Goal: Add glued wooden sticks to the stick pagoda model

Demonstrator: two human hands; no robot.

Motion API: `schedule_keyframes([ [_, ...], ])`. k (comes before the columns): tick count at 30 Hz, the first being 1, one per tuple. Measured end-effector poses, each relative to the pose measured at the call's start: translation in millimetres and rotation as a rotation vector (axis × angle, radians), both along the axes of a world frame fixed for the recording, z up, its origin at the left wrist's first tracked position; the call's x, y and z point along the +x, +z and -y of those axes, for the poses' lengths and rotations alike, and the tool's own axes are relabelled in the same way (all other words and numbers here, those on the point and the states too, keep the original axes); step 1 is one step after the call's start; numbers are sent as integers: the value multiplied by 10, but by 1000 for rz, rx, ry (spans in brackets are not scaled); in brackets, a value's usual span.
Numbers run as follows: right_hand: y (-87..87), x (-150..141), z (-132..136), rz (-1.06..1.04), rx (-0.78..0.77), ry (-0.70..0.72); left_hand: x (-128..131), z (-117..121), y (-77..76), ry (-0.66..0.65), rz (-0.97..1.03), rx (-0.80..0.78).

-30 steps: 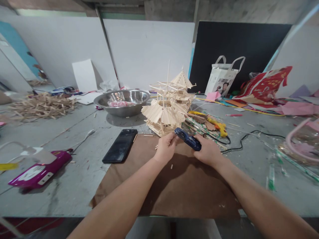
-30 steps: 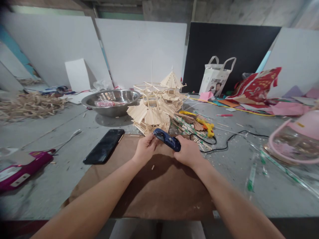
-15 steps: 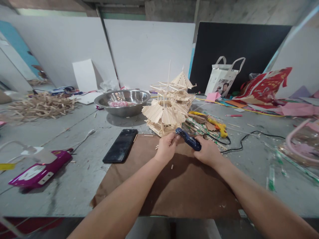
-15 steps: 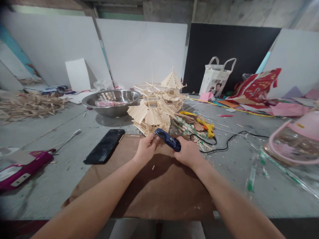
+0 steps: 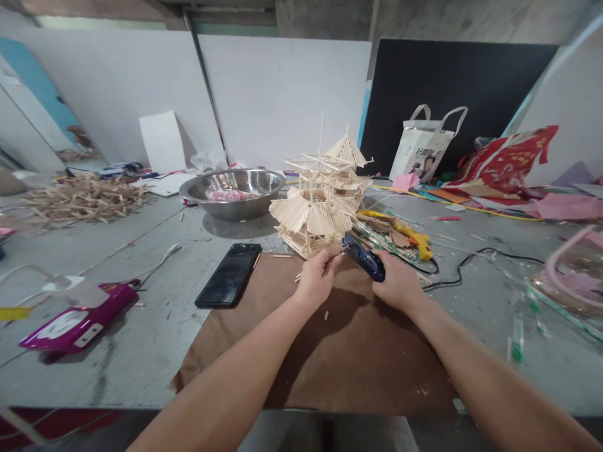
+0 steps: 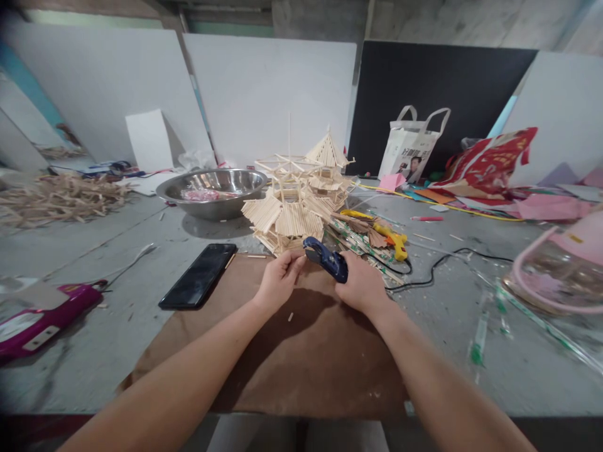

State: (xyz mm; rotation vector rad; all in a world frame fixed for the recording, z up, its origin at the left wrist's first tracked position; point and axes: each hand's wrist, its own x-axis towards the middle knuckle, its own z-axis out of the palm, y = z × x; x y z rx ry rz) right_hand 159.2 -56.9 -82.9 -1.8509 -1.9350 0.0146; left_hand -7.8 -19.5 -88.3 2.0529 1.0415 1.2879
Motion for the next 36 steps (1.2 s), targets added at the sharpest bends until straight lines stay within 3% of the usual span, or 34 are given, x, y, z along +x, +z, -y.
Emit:
schedule_keyframes([
  [5, -14, -8, 11, 36, -22, 75, 1, -16, -26, -47, 36, 30],
  [15, -51, -1, 0, 87, 6, 86, -2, -49, -82, -82, 86, 28],
  [36, 9, -37, 43, 119, -16, 19, -9, -29, -31, -37, 63, 23],
])
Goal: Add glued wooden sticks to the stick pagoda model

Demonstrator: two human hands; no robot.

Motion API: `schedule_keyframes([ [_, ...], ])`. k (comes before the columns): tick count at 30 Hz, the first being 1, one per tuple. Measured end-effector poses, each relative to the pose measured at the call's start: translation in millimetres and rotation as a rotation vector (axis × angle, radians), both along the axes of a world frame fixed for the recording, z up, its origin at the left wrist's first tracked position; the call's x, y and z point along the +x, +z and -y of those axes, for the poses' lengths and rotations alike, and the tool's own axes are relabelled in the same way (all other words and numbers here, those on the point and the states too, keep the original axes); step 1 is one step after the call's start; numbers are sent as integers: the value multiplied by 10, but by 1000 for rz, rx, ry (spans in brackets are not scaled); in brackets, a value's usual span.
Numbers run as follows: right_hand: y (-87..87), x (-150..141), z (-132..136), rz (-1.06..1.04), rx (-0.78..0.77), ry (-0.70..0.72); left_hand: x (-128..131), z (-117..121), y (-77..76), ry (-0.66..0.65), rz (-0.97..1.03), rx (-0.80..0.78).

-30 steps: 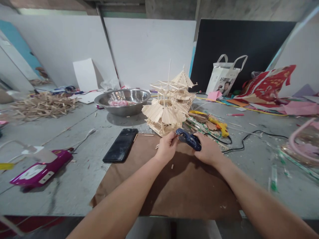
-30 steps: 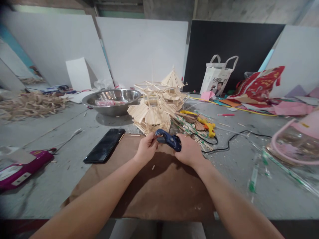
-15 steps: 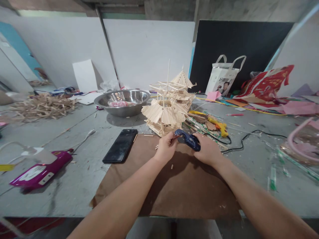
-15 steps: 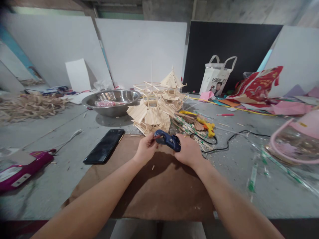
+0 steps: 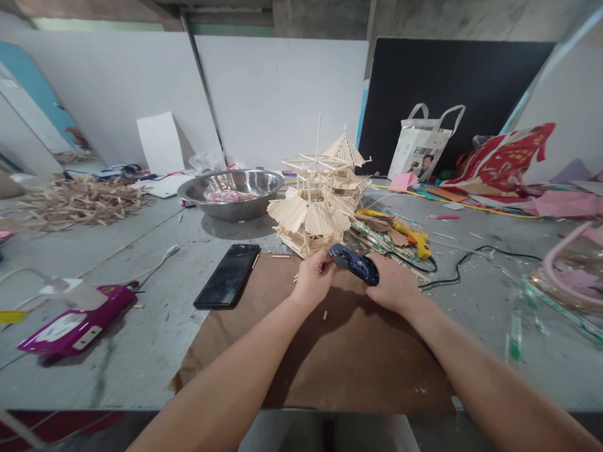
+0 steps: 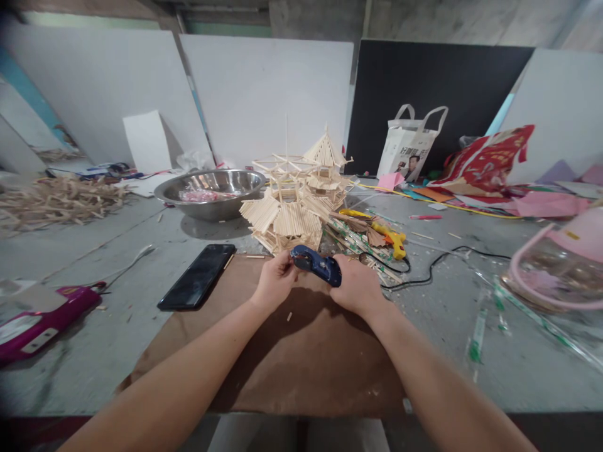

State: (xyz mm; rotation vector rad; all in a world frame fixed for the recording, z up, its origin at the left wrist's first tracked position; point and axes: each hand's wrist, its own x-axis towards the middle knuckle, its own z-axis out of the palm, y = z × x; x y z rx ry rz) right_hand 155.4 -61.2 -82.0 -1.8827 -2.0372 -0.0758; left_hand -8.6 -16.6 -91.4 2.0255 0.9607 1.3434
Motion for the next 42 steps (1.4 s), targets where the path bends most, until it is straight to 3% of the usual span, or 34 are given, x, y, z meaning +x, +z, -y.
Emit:
schedule_keyframes([
  [18, 60, -28, 27, 32, -28, -19, -22, -5, 17, 65, -77, 7],
  [29, 27, 19, -7, 15, -33, -140, -9, 18, 33, 27, 64, -92],
  [31, 24, 63, -36, 1, -30, -109, -16, 22, 51, 46, 106, -59],
  [35, 9, 112, -85, -6, -48, -8, -43, 51, 137, 126, 172, -57],
  [42, -40, 71, -100, 20, -97, 49, -82, 73, 490, 134, 510, -376],
])
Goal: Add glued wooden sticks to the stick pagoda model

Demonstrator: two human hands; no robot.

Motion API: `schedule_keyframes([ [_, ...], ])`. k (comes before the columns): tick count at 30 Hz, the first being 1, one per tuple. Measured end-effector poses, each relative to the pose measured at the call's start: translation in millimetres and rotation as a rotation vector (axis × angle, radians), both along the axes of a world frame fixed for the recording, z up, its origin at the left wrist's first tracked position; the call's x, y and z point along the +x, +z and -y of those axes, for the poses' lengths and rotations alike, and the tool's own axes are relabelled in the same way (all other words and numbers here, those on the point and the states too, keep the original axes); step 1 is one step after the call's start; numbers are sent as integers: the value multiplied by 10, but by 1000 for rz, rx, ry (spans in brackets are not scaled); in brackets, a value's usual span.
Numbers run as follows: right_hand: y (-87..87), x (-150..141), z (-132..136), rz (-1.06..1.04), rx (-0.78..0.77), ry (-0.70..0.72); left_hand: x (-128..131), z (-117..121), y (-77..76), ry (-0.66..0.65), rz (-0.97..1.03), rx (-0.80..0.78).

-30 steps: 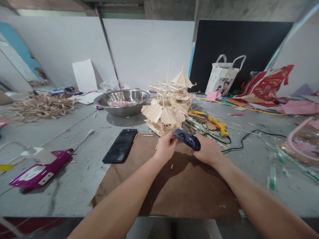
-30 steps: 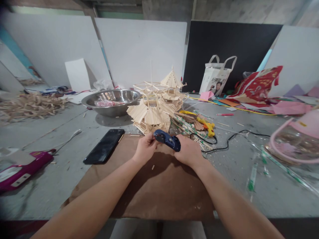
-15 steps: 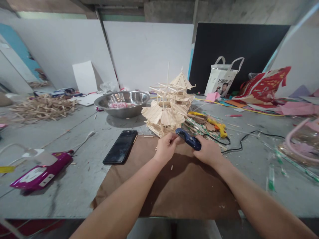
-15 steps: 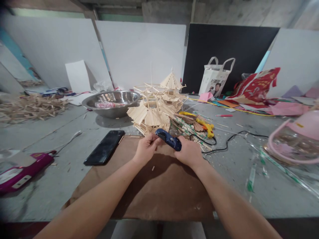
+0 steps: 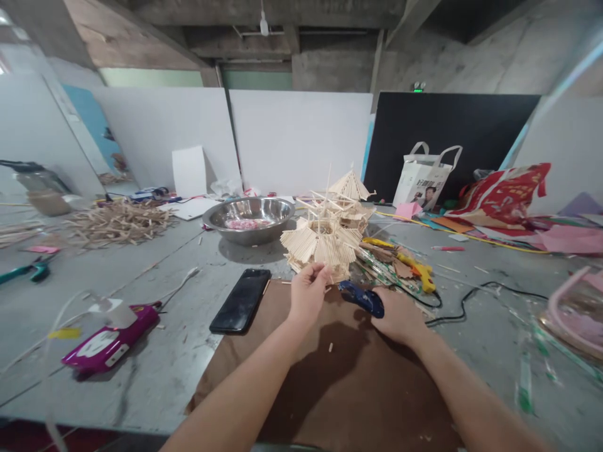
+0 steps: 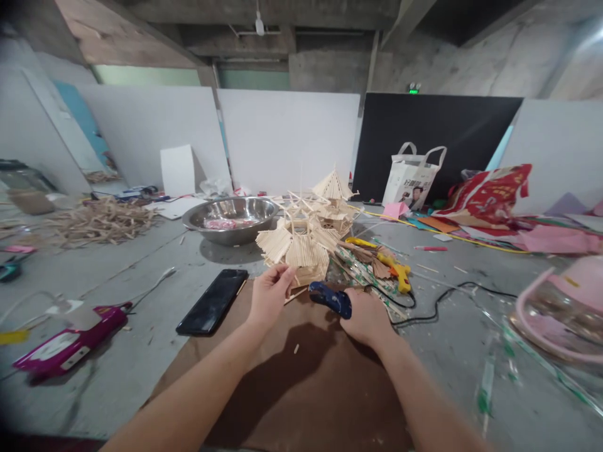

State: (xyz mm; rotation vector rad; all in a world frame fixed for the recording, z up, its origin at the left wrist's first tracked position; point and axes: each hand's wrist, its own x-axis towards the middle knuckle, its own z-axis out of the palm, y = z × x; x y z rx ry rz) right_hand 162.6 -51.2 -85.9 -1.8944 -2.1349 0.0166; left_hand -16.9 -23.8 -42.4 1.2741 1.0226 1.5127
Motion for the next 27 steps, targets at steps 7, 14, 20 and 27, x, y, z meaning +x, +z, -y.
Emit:
schedule_keyframes([
  [7, -89, -54, -5, 51, 11, 70, 28, -309, 480, -53, 360, 1],
  [14, -138, -60, -17, 37, 17, 73, 203, -630, 581, -90, 668, -113],
  [20, -148, -71, -17, 28, 23, 63, 306, -749, 564, -78, 665, -101],
  [27, -141, -70, -22, -8, 27, 78, 324, -808, 577, -72, 695, -58],
])
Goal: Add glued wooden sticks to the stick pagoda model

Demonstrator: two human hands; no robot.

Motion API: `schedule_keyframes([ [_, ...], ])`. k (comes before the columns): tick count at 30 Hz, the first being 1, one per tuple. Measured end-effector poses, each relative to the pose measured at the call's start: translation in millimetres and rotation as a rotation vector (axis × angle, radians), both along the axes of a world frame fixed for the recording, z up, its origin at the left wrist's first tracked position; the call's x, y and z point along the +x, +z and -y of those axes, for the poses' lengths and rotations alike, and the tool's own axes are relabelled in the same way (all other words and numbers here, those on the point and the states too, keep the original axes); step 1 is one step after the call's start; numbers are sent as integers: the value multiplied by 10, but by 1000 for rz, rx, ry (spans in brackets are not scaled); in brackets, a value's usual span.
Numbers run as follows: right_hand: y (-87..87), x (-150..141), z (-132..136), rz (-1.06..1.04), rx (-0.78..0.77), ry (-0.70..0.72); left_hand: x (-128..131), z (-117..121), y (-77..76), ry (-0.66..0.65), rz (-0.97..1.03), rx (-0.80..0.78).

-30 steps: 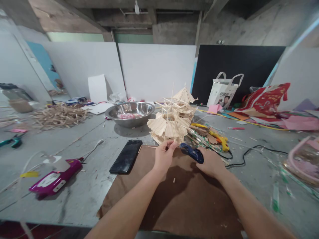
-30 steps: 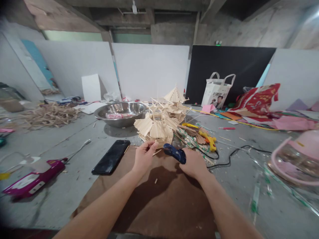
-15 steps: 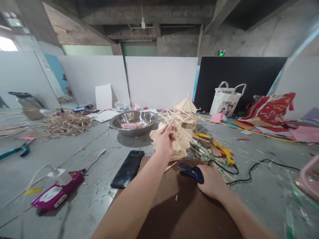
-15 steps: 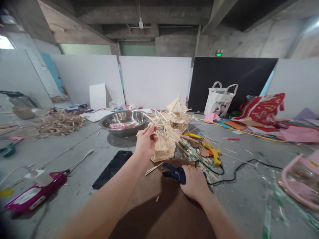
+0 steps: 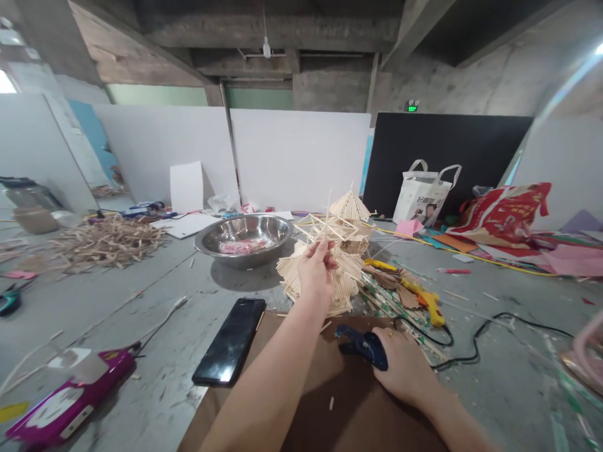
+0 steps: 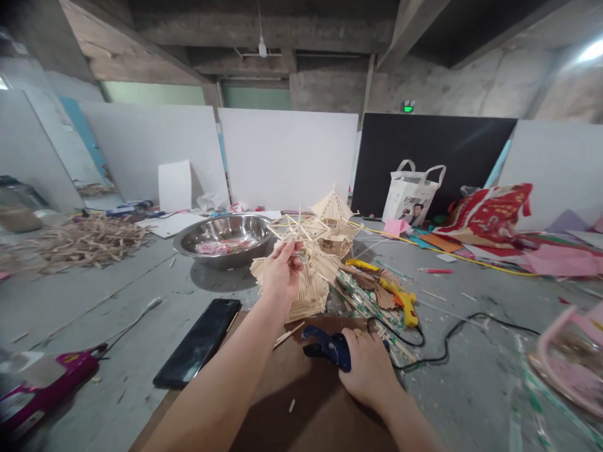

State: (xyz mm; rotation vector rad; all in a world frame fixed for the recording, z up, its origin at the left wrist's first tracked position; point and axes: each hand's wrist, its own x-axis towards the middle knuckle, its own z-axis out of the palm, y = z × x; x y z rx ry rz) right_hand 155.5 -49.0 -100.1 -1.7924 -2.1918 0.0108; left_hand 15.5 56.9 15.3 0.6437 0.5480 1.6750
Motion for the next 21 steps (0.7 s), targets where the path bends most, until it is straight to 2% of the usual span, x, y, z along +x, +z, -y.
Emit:
schedule_keyframes([
  [7, 9, -7, 6, -12, -35, -2, 23, 4, 1, 4, -34, 5],
  [21, -55, 2, -10, -13, -7, 4, 31, -7, -13, 40, -51, 37],
])
